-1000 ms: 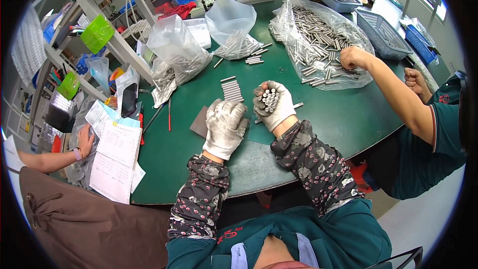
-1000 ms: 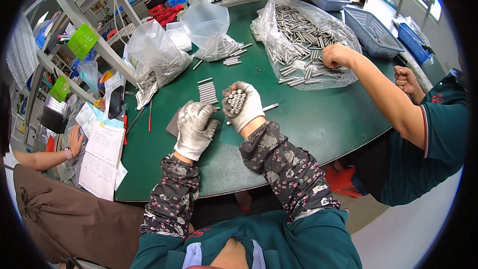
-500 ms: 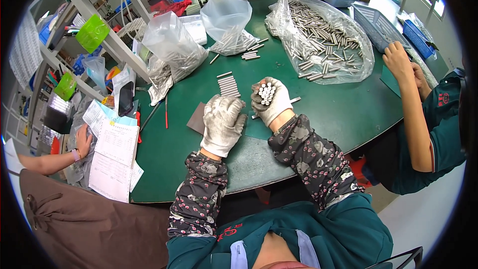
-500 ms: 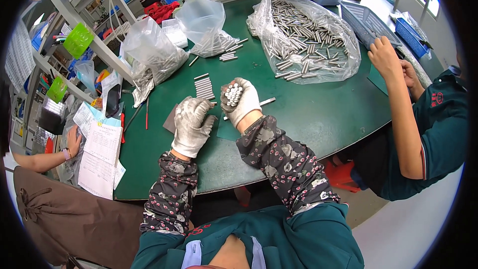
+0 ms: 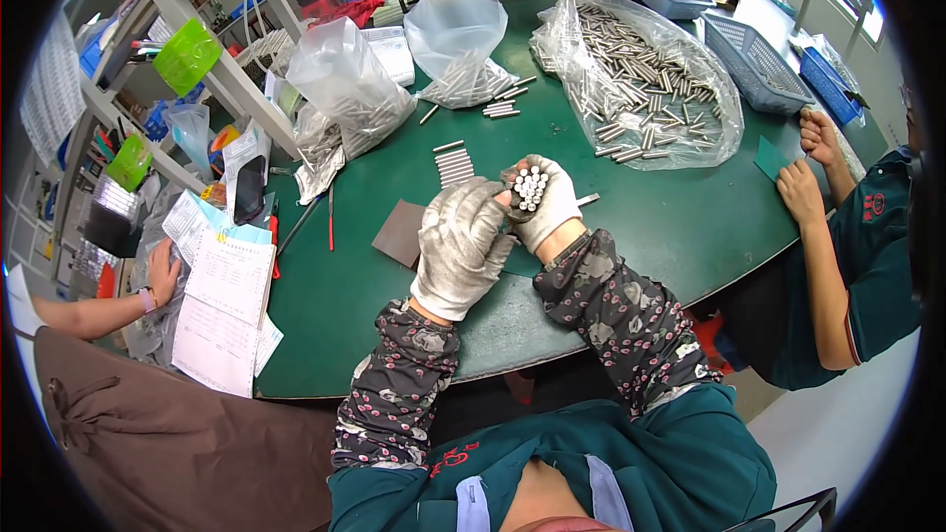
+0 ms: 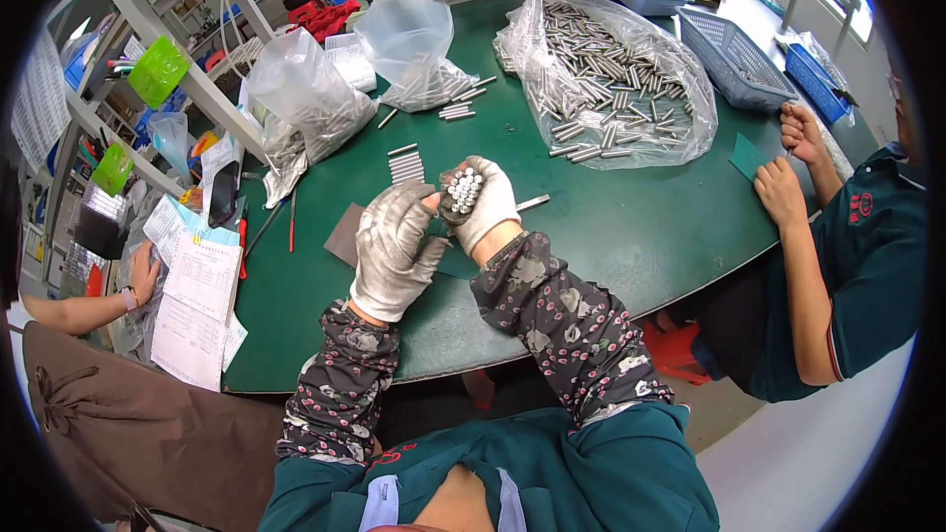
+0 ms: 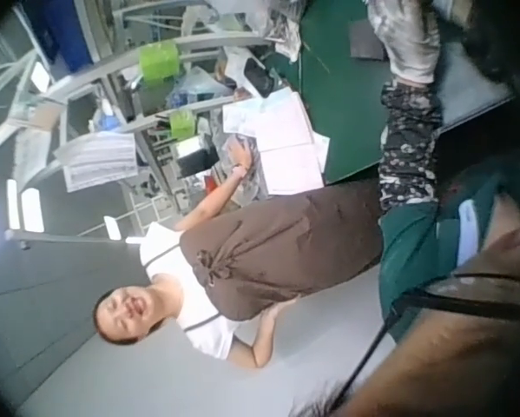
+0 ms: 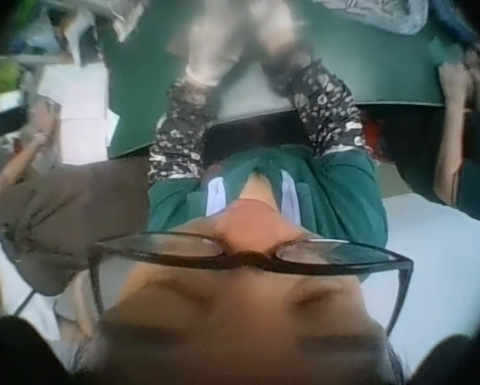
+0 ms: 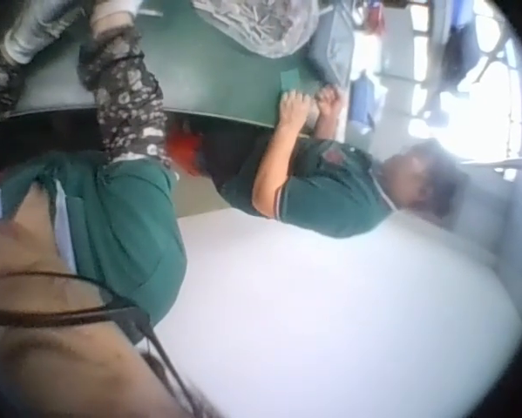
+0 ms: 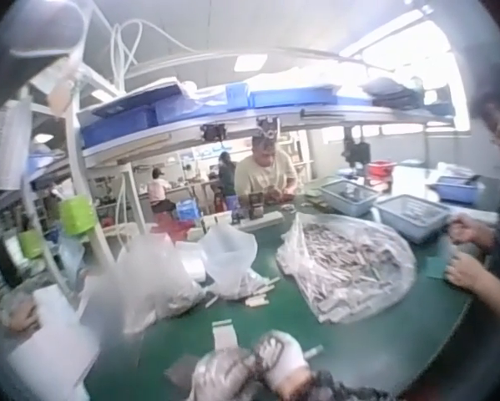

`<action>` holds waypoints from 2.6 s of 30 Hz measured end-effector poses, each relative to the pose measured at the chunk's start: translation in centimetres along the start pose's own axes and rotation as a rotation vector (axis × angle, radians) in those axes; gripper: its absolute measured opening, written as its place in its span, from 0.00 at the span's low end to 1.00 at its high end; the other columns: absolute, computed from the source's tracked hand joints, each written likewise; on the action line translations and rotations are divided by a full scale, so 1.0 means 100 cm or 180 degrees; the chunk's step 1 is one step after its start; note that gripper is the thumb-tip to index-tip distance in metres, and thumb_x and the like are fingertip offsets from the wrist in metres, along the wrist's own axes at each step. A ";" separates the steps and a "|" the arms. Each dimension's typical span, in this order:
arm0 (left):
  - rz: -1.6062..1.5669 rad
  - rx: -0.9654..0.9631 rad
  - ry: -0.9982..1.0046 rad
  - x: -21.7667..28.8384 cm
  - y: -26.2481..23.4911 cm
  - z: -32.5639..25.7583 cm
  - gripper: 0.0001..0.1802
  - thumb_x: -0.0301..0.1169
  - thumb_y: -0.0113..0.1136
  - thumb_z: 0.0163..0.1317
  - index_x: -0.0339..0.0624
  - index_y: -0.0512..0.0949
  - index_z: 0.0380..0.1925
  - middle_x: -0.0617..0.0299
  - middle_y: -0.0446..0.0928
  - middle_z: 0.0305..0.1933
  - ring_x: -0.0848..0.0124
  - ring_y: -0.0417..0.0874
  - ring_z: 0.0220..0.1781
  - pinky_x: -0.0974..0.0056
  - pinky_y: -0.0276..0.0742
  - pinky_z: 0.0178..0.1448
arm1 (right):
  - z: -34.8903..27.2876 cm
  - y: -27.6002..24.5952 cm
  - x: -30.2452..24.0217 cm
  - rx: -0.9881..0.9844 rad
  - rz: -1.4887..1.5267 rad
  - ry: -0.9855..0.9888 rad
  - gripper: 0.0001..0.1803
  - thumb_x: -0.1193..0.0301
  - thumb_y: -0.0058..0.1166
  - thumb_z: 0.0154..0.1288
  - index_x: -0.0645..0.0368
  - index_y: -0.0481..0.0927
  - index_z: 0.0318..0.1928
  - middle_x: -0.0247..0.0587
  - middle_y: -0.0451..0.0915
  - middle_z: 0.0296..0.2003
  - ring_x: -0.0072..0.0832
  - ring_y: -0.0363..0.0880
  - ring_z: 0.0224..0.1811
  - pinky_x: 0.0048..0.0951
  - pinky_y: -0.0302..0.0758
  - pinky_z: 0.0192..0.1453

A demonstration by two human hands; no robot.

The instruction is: Sorting and arranging small cylindrical metal pins into rows on a green workbench.

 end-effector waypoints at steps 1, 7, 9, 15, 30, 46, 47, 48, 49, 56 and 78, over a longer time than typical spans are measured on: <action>0.0001 0.0002 -0.0006 0.001 0.001 0.000 0.23 0.32 0.60 0.43 0.43 0.71 0.44 0.56 0.72 0.44 0.58 0.74 0.48 0.52 0.67 0.52 | -0.001 0.000 0.001 0.0021 -0.0162 -0.0031 0.08 0.66 0.44 0.59 0.54 0.69 0.26 0.34 0.71 0.20 0.28 0.71 0.22 0.29 0.72 0.27; 0.0119 -0.0701 0.0295 0.011 0.017 -0.002 0.34 0.45 0.53 0.52 0.48 0.60 0.59 0.53 0.60 0.62 0.57 0.61 0.64 0.50 0.52 0.65 | -0.013 0.008 0.007 0.0170 -0.0664 -0.0083 0.09 0.64 0.45 0.58 0.54 0.70 0.27 0.34 0.72 0.22 0.27 0.71 0.24 0.28 0.72 0.30; 0.0206 -0.0673 -0.0034 0.002 0.012 0.001 0.36 0.47 0.52 0.54 0.47 0.57 0.61 0.52 0.59 0.63 0.56 0.59 0.65 0.51 0.50 0.66 | -0.026 0.019 0.013 0.0117 -0.0829 0.0028 0.09 0.64 0.46 0.58 0.56 0.70 0.26 0.35 0.72 0.22 0.26 0.70 0.23 0.27 0.71 0.29; -0.2792 0.0025 -0.2689 -0.055 0.002 -0.029 0.35 0.41 0.55 0.57 0.40 0.56 0.61 0.59 0.68 0.50 0.78 0.71 0.34 0.75 0.71 0.29 | -0.042 0.042 0.002 -0.1131 -0.2337 -0.0899 0.07 0.68 0.45 0.59 0.57 0.69 0.28 0.33 0.69 0.20 0.19 0.66 0.20 0.19 0.66 0.24; -0.4302 -0.1317 -0.3421 -0.025 0.024 -0.043 0.13 0.29 0.65 0.46 0.43 0.73 0.32 0.70 0.71 0.26 0.81 0.70 0.22 0.76 0.65 0.21 | -0.090 0.082 0.031 -0.2903 -0.6402 -0.3074 0.11 0.68 0.51 0.51 0.61 0.69 0.32 0.47 0.71 0.30 0.45 0.71 0.30 0.38 0.69 0.34; -0.3932 0.0249 -0.3271 -0.058 0.020 -0.051 0.24 0.15 0.57 0.48 0.46 0.68 0.46 0.68 0.75 0.38 0.81 0.75 0.33 0.79 0.71 0.25 | -0.061 0.069 0.014 -0.2125 -0.4945 -0.1802 0.14 0.76 0.46 0.52 0.63 0.74 0.41 0.36 0.74 0.34 0.20 0.71 0.34 0.21 0.70 0.42; -0.3934 0.0204 -0.3229 -0.062 0.022 -0.055 0.26 0.16 0.57 0.48 0.47 0.68 0.48 0.69 0.75 0.40 0.81 0.75 0.34 0.79 0.71 0.25 | -0.060 0.069 0.015 -0.2135 -0.4929 -0.1806 0.14 0.76 0.46 0.52 0.63 0.74 0.41 0.36 0.74 0.34 0.20 0.71 0.34 0.21 0.70 0.42; -0.3936 0.0190 -0.3219 -0.063 0.023 -0.054 0.26 0.16 0.57 0.48 0.47 0.68 0.48 0.69 0.75 0.40 0.81 0.75 0.34 0.79 0.71 0.25 | -0.059 0.069 0.014 -0.2181 -0.4868 -0.1745 0.13 0.75 0.47 0.52 0.63 0.74 0.41 0.37 0.74 0.34 0.20 0.71 0.34 0.21 0.70 0.42; -0.3929 0.0162 -0.3182 -0.063 0.024 -0.052 0.25 0.16 0.58 0.48 0.47 0.68 0.48 0.69 0.75 0.40 0.81 0.75 0.34 0.79 0.71 0.24 | -0.058 0.068 0.013 -0.2226 -0.4808 -0.1684 0.13 0.75 0.47 0.52 0.63 0.74 0.40 0.37 0.74 0.34 0.20 0.71 0.34 0.21 0.70 0.42; -0.3957 0.0095 -0.3105 -0.068 0.028 -0.049 0.24 0.19 0.59 0.50 0.46 0.69 0.48 0.69 0.74 0.40 0.82 0.75 0.33 0.79 0.71 0.26 | -0.053 0.071 0.010 -0.2206 -0.4791 -0.1645 0.13 0.72 0.50 0.51 0.63 0.74 0.40 0.38 0.75 0.33 0.24 0.73 0.34 0.23 0.70 0.42; -0.3607 0.0151 -0.1958 -0.028 0.036 -0.036 0.13 0.24 0.58 0.47 0.40 0.70 0.35 0.60 0.75 0.33 0.73 0.74 0.35 0.68 0.73 0.40 | -0.102 0.095 0.035 -0.2946 -0.6137 -0.3378 0.17 0.61 0.47 0.58 0.64 0.66 0.26 0.45 0.62 0.25 0.40 0.64 0.28 0.35 0.62 0.32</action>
Point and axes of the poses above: each hand's wrist, its own z-axis towards the middle knuckle, its own y-axis out of the palm, x = y × z, the point moved 6 cm from there along z, towards the middle knuckle
